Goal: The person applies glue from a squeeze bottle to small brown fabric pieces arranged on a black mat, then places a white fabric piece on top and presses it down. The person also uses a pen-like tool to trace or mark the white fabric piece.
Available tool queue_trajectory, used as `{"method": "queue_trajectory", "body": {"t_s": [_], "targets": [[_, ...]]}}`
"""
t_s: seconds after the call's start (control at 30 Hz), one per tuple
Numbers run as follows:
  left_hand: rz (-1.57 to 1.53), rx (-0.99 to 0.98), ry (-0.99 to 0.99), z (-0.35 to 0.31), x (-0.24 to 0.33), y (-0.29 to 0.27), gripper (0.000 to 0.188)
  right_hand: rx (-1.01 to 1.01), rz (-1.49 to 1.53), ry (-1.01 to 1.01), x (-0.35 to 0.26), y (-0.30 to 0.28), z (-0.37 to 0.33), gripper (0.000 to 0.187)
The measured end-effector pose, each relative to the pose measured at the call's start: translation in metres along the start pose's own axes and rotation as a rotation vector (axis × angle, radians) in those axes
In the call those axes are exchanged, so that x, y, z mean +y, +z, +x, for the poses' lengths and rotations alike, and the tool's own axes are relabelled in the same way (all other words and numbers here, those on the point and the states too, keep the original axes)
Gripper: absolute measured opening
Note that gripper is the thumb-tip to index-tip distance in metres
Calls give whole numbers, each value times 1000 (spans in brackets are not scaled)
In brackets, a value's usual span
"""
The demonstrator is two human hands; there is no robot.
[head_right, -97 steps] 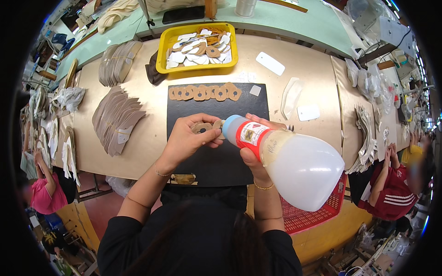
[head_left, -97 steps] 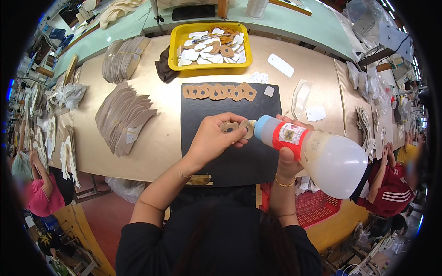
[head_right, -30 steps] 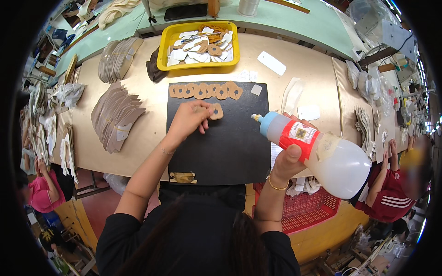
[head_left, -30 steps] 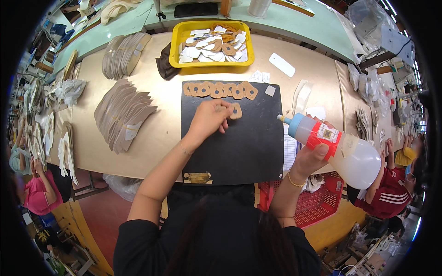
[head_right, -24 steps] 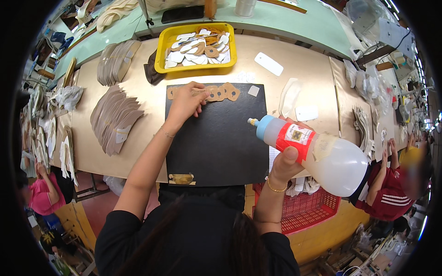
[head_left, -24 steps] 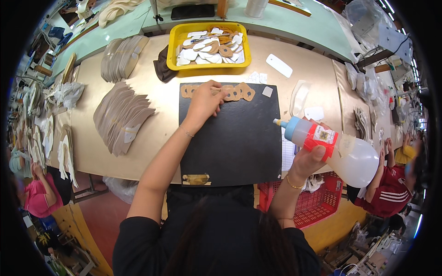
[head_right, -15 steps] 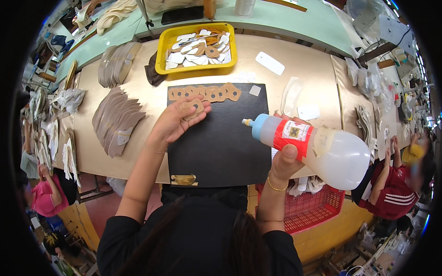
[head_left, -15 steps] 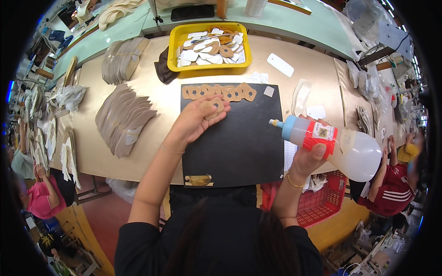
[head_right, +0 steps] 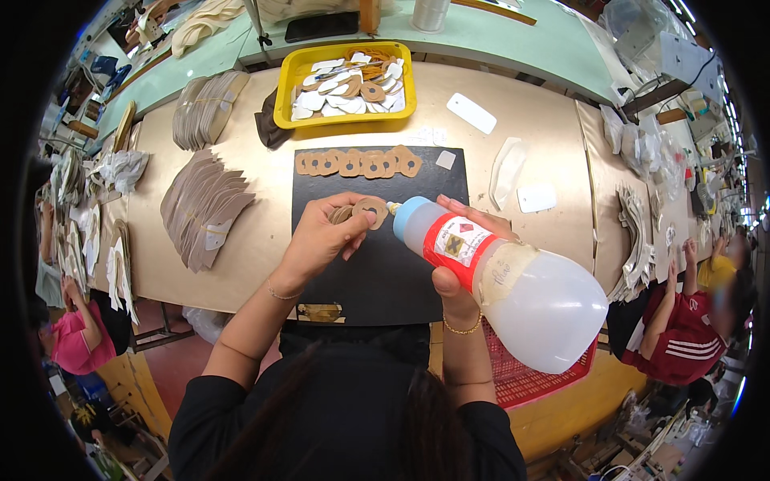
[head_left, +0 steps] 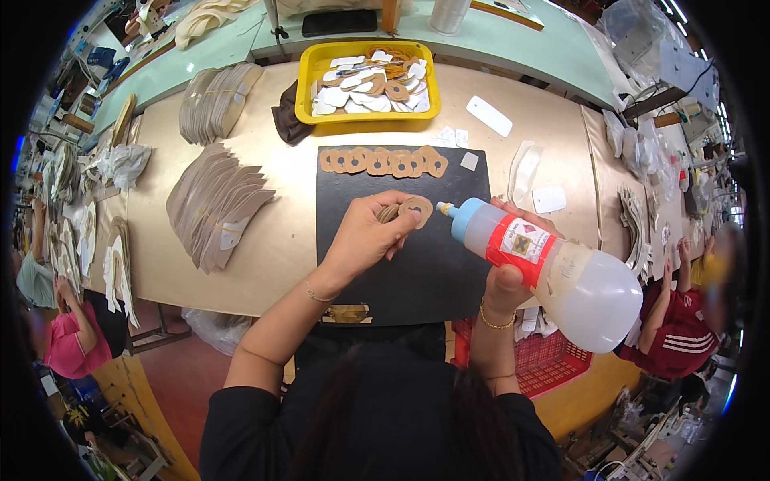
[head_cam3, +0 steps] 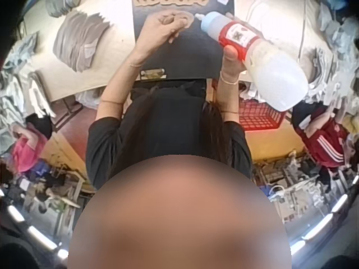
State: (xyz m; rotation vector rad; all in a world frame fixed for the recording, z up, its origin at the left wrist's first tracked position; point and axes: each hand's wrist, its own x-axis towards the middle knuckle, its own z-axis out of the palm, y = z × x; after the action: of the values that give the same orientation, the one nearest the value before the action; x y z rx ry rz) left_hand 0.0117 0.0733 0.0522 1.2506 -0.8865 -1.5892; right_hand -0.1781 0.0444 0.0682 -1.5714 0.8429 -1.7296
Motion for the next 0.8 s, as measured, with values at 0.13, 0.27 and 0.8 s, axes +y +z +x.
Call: {"method": "queue_trajectory", "body": {"t_s": [0.13,0.27,0.8], "targets": [[7,26,122,1,-3,6,29,1,28,-4,-2,3,-1,85],[-118,13,84,-1,-3,11,26,-24,15,-16,-1,2,-5,85],[-50,28,-10,-9,11,15,18,-233,-40,8,-5,-10,-11,77]]}}
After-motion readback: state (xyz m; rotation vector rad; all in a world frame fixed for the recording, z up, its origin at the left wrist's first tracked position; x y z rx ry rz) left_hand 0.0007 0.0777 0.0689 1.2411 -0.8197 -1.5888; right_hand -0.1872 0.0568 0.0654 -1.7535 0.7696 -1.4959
